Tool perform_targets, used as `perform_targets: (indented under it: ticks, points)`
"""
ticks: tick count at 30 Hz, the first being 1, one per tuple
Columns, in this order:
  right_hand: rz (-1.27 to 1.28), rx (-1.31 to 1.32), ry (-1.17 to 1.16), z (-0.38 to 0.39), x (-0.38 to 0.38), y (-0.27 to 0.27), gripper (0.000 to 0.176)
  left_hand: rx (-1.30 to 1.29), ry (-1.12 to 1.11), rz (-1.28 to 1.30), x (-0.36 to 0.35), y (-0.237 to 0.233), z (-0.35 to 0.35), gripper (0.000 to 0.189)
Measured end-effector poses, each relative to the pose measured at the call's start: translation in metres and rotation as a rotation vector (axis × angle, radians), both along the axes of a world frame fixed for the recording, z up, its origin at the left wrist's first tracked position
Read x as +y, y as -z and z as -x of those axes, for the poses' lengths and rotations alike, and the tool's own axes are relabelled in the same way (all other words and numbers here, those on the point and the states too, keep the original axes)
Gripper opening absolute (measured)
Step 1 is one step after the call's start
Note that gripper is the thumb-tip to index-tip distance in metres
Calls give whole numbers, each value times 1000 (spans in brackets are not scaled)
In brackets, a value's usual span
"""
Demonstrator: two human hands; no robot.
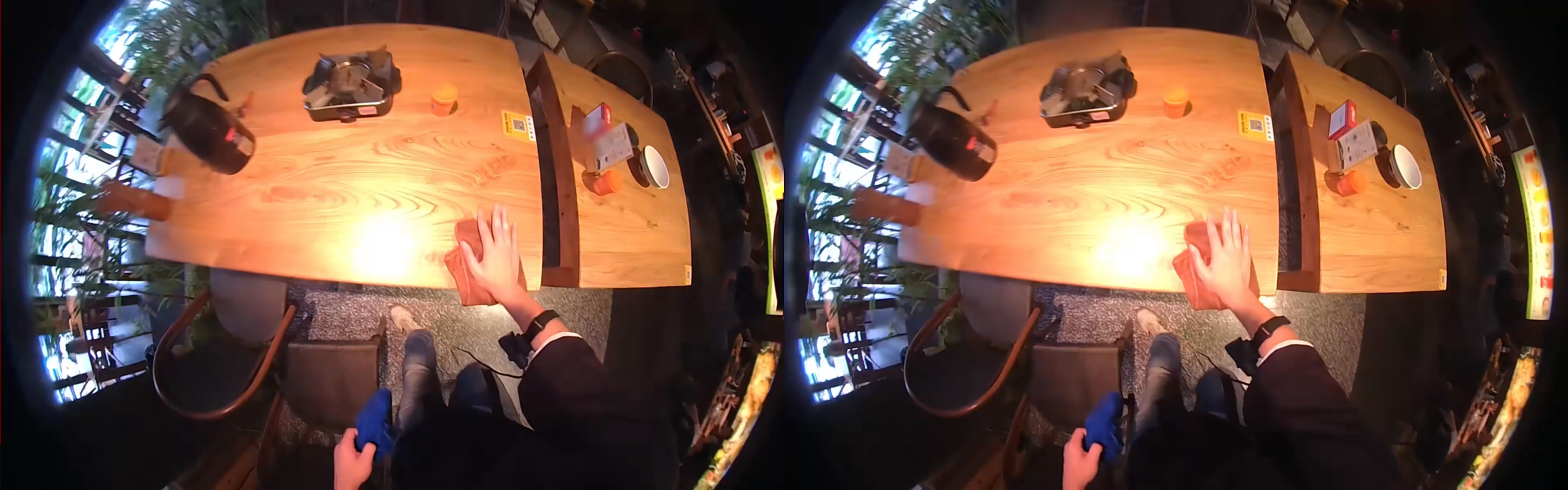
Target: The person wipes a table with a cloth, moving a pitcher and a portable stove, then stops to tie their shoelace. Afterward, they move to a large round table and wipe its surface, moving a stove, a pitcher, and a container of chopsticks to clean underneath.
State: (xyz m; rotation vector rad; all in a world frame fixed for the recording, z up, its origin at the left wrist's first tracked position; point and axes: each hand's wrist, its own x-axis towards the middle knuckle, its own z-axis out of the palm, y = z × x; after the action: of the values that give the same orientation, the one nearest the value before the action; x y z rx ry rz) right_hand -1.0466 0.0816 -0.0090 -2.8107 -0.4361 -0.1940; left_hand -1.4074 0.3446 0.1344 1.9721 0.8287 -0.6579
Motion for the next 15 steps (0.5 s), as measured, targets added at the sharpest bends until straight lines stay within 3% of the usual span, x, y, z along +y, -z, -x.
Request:
perform_targets:
  ticks: [4, 6, 8, 9, 11, 12, 15]
  points:
    - [6, -187, 127, -154, -32, 1, 69, -33, -57, 20, 17, 16, -70, 18]
    - [109, -258, 154, -185, -37, -2, 67, -95, -49, -1, 18, 33, -93, 16]
    - [54, -97, 80, -117, -30, -7, 59, -264, -59, 27, 25, 47, -90, 14]
    - [130, -2, -8, -63, -31, -4, 58, -240, -211, 182, 21, 46, -97, 11]
    - [180, 238, -192, 0, -29, -15, 67, -124, -153, 122, 22, 59, -96, 13]
    - [117, 274, -222, -18, -30, -21, 65, -64, -123, 136, 23, 51, -111, 12]
    - [-48, 24, -331, -141, -17, -16, 61, -81, -117, 132, 12, 43, -142, 16]
